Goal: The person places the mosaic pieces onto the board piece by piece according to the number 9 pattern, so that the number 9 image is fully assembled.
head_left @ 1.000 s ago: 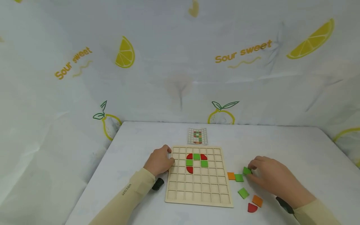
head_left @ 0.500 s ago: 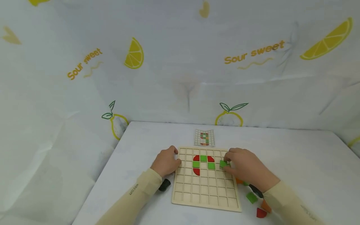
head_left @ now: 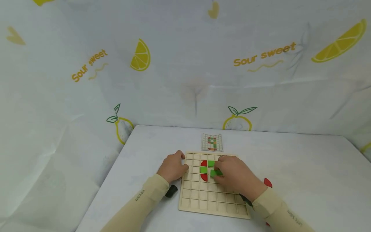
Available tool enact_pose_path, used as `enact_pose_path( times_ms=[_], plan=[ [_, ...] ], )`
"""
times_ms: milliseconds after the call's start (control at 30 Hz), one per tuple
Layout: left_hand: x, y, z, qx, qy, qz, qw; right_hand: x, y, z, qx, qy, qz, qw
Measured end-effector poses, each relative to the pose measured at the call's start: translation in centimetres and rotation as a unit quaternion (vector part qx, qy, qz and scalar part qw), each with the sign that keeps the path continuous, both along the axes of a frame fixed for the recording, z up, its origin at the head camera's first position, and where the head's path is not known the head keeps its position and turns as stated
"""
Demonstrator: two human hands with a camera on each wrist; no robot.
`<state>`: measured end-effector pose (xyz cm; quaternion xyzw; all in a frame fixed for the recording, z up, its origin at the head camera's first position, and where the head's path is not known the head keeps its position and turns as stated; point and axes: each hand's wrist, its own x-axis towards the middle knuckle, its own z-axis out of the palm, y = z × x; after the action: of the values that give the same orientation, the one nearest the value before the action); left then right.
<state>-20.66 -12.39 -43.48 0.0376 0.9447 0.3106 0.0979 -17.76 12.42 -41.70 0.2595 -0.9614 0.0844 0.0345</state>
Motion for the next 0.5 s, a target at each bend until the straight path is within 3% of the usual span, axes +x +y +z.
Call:
enact_pose_path(
  times_ms=[500],
  plan=[
    [-0.03, 0.05, 0.03, -0.004, 0.005, 0.000, 1.0000, 0.49, -0.82, -0.39, 0.024, 0.014, 0.021, 0.9994]
  ],
)
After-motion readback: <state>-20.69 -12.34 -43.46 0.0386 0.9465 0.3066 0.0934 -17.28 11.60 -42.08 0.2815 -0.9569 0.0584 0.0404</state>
